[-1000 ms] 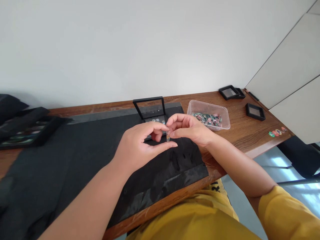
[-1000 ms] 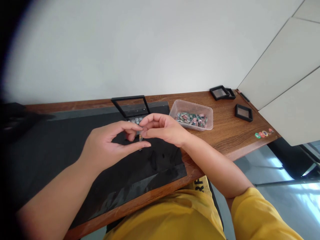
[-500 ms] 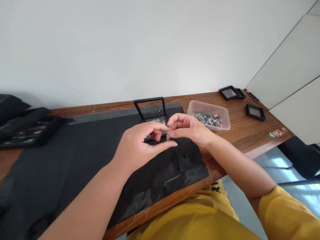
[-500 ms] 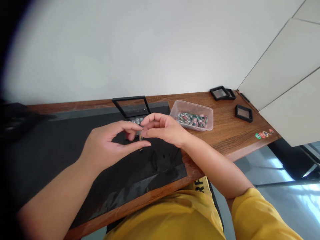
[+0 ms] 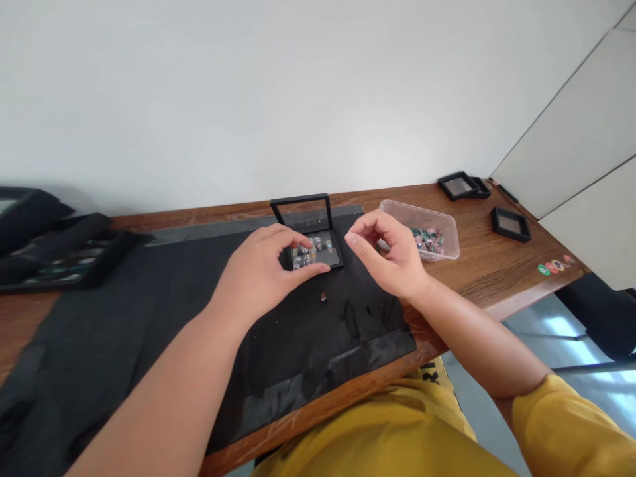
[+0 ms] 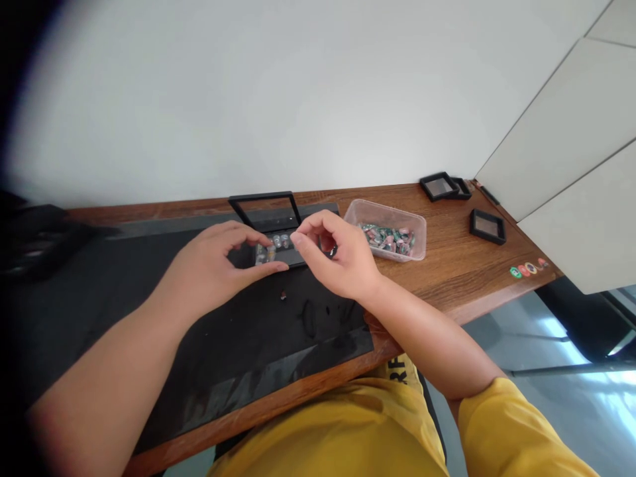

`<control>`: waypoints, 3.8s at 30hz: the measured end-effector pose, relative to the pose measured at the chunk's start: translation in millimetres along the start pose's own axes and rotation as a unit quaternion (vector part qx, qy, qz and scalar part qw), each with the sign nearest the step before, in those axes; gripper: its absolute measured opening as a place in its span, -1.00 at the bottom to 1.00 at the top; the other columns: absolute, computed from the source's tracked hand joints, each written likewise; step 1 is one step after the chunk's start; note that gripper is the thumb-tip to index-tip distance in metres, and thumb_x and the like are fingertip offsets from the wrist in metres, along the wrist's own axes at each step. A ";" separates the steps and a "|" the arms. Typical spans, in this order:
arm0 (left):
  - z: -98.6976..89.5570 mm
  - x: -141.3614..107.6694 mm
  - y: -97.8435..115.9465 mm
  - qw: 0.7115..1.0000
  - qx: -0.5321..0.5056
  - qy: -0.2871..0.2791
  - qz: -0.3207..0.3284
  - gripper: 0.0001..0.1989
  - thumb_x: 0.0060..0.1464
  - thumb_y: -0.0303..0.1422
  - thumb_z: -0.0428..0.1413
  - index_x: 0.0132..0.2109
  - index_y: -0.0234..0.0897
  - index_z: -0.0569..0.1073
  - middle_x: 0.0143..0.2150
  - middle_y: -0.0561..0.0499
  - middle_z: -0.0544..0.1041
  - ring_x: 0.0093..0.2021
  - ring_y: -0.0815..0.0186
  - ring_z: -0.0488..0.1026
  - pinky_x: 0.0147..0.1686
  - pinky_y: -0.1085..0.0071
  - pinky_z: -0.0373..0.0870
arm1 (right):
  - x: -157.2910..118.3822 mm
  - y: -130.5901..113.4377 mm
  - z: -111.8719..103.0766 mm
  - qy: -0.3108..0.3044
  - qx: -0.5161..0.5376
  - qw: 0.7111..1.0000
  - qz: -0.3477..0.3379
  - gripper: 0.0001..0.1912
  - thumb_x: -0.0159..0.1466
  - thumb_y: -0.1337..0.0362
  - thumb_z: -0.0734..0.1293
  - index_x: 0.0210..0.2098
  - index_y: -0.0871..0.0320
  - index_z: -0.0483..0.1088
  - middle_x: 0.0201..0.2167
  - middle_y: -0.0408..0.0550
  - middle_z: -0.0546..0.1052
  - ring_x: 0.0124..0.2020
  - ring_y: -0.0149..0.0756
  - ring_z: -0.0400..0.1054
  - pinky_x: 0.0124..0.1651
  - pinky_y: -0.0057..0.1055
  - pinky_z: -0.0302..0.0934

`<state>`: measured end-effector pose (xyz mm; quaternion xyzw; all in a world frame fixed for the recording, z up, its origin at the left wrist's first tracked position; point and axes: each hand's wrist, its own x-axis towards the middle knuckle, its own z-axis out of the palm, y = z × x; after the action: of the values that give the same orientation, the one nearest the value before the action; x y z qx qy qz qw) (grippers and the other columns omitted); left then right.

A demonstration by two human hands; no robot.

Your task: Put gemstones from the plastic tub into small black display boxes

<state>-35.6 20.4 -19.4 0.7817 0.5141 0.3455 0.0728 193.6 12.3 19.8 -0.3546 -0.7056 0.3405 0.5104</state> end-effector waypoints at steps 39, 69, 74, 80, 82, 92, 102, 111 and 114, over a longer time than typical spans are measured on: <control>10.7 8.9 -0.7 0.991 0.043 -0.094 -0.081 -0.66 0.01 -0.02 0.35 -0.23 -0.15 0.55 -0.11 -0.09 0.62 -0.02 -0.02 0.50 -0.02 0.12 0.44 | 34.9 44.5 -86.0 -0.148 -0.348 0.872 0.310 -0.62 0.09 0.52 0.42 -0.11 0.11 0.46 -0.32 -0.10 0.68 -0.30 -0.23 0.53 -0.24 -0.32 0.27; 13.5 7.1 -7.8 0.991 0.025 -0.101 -0.081 -0.65 0.02 0.03 0.32 -0.21 -0.12 0.57 -0.19 -0.07 0.63 -0.09 0.02 0.51 -0.10 0.17 0.50 | 34.8 34.1 -67.6 -0.006 -0.221 0.968 0.117 -0.88 0.24 0.29 0.36 -0.21 0.10 0.42 -0.26 -0.08 0.57 -0.37 -0.35 0.36 -0.21 -0.32 0.28; 13.2 7.3 -7.5 0.992 0.018 -0.098 -0.078 -0.65 0.00 0.03 0.33 -0.23 -0.10 0.58 -0.20 -0.05 0.63 -0.08 0.02 0.52 -0.07 0.17 0.49 | 25.5 30.6 -34.1 -0.066 -0.063 0.994 0.053 -0.85 0.27 0.19 0.40 -0.24 0.09 0.37 -0.32 -0.13 0.54 -0.43 -0.40 0.28 -0.32 -0.37 0.21; 12.2 7.4 -8.6 0.991 0.014 -0.107 -0.077 -0.60 -0.02 0.09 0.33 -0.22 -0.10 0.56 -0.19 -0.07 0.64 -0.07 -0.02 0.52 -0.06 0.12 0.49 | 14.2 28.1 -6.6 -0.104 0.002 0.995 0.005 -0.87 0.31 0.20 0.40 -0.25 0.07 0.37 -0.34 -0.14 0.54 -0.37 -0.36 0.33 -0.22 -0.33 0.27; 10.7 7.5 -8.5 0.992 0.010 -0.107 -0.073 -0.59 -0.02 0.10 0.32 -0.23 -0.10 0.56 -0.19 -0.07 0.64 -0.06 -0.02 0.52 -0.04 0.11 0.49 | 13.1 28.4 -4.5 -0.091 -0.006 0.996 -0.009 -0.90 0.31 0.23 0.39 -0.26 0.07 0.38 -0.33 -0.13 0.54 -0.27 -0.30 0.40 -0.08 -0.28 0.29; -1.1 5.3 22.7 0.997 -0.066 0.002 0.036 -0.62 0.14 0.00 0.24 -0.02 -0.10 0.56 -0.06 -0.05 0.66 -0.03 0.06 0.55 0.11 0.09 0.48 | 15.6 26.1 -4.7 -0.129 0.138 0.981 0.043 -0.69 0.27 0.04 0.50 -0.25 0.06 0.36 -0.32 -0.14 0.52 -0.27 -0.34 0.42 -0.05 -0.29 0.34; -6.7 2.5 42.1 0.995 -0.085 0.019 0.047 -0.66 0.17 0.04 0.21 -0.06 -0.04 0.61 -0.12 0.00 0.68 -0.05 0.10 0.58 0.12 0.06 0.49 | 16.6 27.1 -4.9 -0.152 0.275 0.936 0.161 -0.52 0.09 -0.03 0.62 -0.24 0.03 0.36 -0.36 -0.22 0.50 -0.29 -0.37 0.42 -0.06 -0.35 0.40; -6.1 -0.5 44.5 0.990 -0.100 0.056 0.082 -0.69 0.20 -0.01 0.25 -0.05 -0.05 0.62 -0.13 0.00 0.67 -0.09 0.14 0.58 0.07 0.12 0.52 | 15.5 28.7 -6.4 -0.179 0.296 0.924 0.161 -0.58 0.16 0.04 0.59 -0.18 0.03 0.37 -0.34 -0.22 0.51 -0.30 -0.38 0.43 -0.10 -0.39 0.40; -6.8 -0.9 45.9 0.990 -0.107 0.054 0.078 -0.71 0.18 0.00 0.27 -0.08 -0.04 0.62 -0.14 0.01 0.67 -0.09 0.15 0.58 0.05 0.12 0.53 | 15.5 29.7 -6.7 -0.198 0.302 0.917 0.169 -0.60 0.18 0.06 0.58 -0.17 0.03 0.37 -0.32 -0.21 0.53 -0.30 -0.38 0.44 -0.13 -0.40 0.39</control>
<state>-5.4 -3.2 6.7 0.7870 0.4149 0.4453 0.1010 201.1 41.5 3.9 -0.2230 -0.5855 0.6817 0.3779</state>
